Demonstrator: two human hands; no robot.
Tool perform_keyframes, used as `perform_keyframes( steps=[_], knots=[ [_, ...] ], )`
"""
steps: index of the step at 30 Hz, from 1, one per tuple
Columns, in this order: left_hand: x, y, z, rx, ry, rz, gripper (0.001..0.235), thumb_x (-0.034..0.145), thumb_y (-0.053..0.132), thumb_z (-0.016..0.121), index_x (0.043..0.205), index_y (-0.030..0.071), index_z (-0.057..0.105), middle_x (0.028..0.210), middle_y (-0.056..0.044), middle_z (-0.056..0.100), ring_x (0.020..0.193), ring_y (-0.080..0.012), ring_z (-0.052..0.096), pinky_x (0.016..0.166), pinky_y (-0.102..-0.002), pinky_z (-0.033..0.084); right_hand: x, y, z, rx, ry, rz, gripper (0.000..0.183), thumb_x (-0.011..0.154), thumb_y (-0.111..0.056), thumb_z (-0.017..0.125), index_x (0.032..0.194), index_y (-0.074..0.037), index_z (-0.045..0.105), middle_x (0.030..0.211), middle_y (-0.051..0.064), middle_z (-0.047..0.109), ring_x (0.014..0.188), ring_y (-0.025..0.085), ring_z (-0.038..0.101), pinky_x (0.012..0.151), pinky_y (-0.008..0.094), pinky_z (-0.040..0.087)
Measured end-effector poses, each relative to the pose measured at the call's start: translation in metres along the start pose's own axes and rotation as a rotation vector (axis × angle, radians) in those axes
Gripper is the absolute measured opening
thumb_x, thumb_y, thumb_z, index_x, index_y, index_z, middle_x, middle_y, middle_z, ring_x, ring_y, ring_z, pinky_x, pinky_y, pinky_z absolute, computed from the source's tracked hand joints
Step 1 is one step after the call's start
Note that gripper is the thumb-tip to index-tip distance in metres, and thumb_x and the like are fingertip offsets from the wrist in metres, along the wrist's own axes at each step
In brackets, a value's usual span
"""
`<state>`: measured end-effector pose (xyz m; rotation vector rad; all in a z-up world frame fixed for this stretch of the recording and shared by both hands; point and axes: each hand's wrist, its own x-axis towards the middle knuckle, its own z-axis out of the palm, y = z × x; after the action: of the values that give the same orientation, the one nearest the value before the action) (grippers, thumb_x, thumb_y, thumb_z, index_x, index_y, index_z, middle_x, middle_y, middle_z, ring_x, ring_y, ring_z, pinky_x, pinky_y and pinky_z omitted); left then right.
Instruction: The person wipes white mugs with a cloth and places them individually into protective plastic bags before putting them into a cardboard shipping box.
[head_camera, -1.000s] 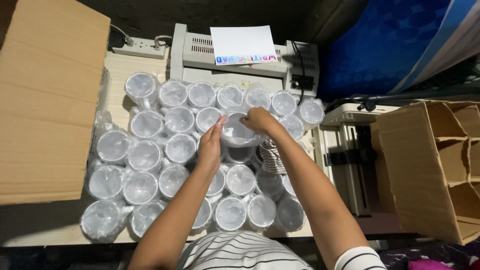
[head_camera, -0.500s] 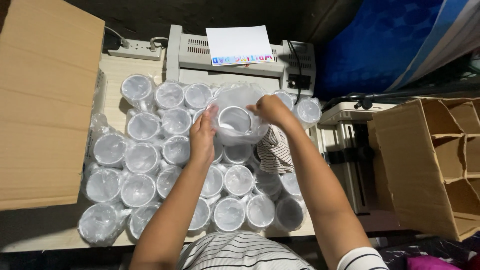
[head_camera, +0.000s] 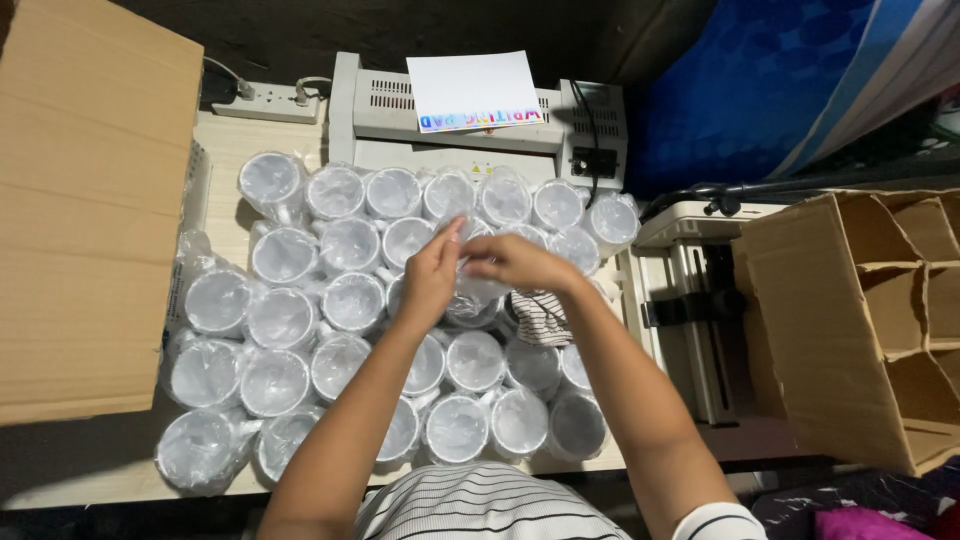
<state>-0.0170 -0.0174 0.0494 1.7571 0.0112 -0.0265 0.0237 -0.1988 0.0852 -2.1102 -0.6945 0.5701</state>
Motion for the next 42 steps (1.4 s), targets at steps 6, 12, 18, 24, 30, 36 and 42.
perform_keyframes(
  steps=[6,12,18,24,30,36,42],
  knots=[
    [0.018,-0.023,-0.010,0.194,-0.165,0.189,0.040,0.107,0.031,0.044,0.131,0.014,0.070,0.127,-0.015,0.072,0.120,-0.0290,0.067,0.107,-0.045,0.044,-0.047,0.010,0.028,-0.004,0.272,-0.272,0.029,0.096,-0.024,0.071,0.119,-0.007,0.074,0.130,0.010,0.073,0.122,0.027,0.070,0.106,0.041,0.054],
    [0.018,-0.034,-0.001,0.505,-0.228,0.375,0.042,0.105,0.031,0.043,0.126,0.007,0.071,0.128,-0.015,0.069,0.131,-0.0315,0.057,0.116,-0.057,0.029,-0.061,0.025,0.025,-0.492,0.468,-0.393,0.081,0.068,-0.047,0.086,0.134,-0.006,0.063,0.148,0.016,0.053,0.139,0.039,0.045,0.113,0.053,0.037],
    [0.023,-0.031,0.007,0.833,-0.345,0.315,0.041,0.101,0.029,0.043,0.117,0.009,0.075,0.117,-0.012,0.073,0.124,-0.0295,0.059,0.114,-0.060,0.030,-0.038,0.055,0.055,-0.549,0.545,-0.369,0.051,0.079,-0.024,0.085,0.123,-0.007,0.067,0.144,0.014,0.060,0.142,0.035,0.049,0.110,0.050,0.042],
    [0.023,-0.004,-0.012,0.843,-0.508,0.209,0.042,0.107,0.031,0.042,0.106,0.007,0.077,0.111,-0.012,0.075,0.116,-0.0292,0.065,0.114,-0.055,0.038,-0.014,0.069,0.050,-0.388,0.570,-0.334,0.012,0.088,-0.011,0.080,0.095,-0.006,0.071,0.107,0.006,0.075,0.130,0.029,0.065,0.103,0.045,0.050],
    [-0.002,-0.007,-0.036,0.298,-0.198,0.584,0.046,0.081,0.029,0.078,0.116,0.001,0.072,0.121,-0.019,0.068,0.119,-0.0361,0.059,0.099,-0.046,0.046,-0.005,0.050,0.051,-0.087,0.676,-0.148,0.010,0.091,-0.008,0.074,0.091,0.000,0.068,0.112,0.012,0.073,0.099,0.026,0.073,0.076,0.035,0.059],
    [0.018,-0.060,-0.021,0.494,-0.031,0.638,0.020,0.085,0.009,0.080,0.104,0.008,0.076,0.119,-0.007,0.069,0.127,-0.0325,0.060,0.106,-0.044,0.051,0.003,0.046,0.065,-0.128,0.825,-0.150,0.012,0.090,-0.006,0.076,0.097,0.000,0.067,0.104,0.013,0.073,0.091,0.029,0.070,0.078,0.035,0.055],
    [0.041,-0.036,0.005,0.665,0.067,0.462,0.036,0.072,0.008,0.084,0.103,0.006,0.066,0.134,-0.019,0.053,0.116,-0.0441,0.057,0.094,-0.049,0.052,-0.008,0.034,0.083,-0.267,0.924,-0.242,0.028,0.090,0.000,0.071,0.116,0.000,0.061,0.121,0.020,0.062,0.107,0.033,0.064,0.090,0.039,0.054]
  ],
)
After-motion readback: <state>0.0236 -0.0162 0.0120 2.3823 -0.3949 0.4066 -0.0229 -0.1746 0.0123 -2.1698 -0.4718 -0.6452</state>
